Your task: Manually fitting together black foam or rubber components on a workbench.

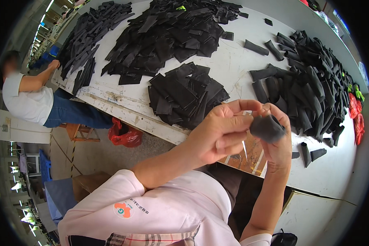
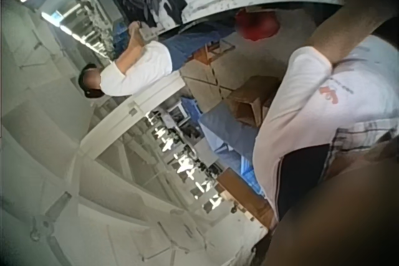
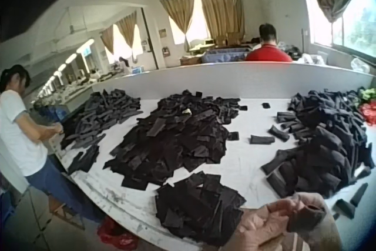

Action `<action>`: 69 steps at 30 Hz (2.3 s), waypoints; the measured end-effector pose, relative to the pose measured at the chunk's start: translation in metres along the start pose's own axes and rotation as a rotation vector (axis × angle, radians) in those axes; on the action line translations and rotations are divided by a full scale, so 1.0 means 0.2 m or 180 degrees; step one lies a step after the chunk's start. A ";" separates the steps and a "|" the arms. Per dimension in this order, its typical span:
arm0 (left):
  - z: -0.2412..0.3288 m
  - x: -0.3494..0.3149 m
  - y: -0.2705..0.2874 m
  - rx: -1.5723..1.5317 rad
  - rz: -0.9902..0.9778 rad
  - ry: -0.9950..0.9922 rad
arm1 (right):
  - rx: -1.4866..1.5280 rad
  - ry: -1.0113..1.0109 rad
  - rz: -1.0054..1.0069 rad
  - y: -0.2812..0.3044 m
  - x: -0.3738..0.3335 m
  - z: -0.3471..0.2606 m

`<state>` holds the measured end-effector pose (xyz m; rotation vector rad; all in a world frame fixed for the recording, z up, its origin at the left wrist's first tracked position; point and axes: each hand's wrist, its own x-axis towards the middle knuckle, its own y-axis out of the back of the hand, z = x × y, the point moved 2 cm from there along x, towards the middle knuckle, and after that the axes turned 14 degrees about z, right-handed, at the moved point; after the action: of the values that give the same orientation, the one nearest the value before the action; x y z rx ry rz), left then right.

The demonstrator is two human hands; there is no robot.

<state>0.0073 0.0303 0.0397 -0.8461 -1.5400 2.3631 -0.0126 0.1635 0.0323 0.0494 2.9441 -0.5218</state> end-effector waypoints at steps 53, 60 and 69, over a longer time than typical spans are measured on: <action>0.01 0.07 0.16 0.2208 -0.0251 -0.2873 | -0.3250 0.2444 -0.0249 0.05 -0.10 0.07; 0.08 0.05 0.12 0.3007 -0.0380 -0.3414 | -0.3327 0.2463 -0.0253 0.05 -0.10 0.05; 0.04 0.08 0.16 0.2988 -0.0171 -0.3107 | -0.3216 0.2248 -0.0115 0.06 -0.09 0.10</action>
<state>-0.0055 0.0170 0.0076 0.6134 -0.3491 3.0910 0.0096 0.1668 0.0123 0.0704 3.4472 1.2419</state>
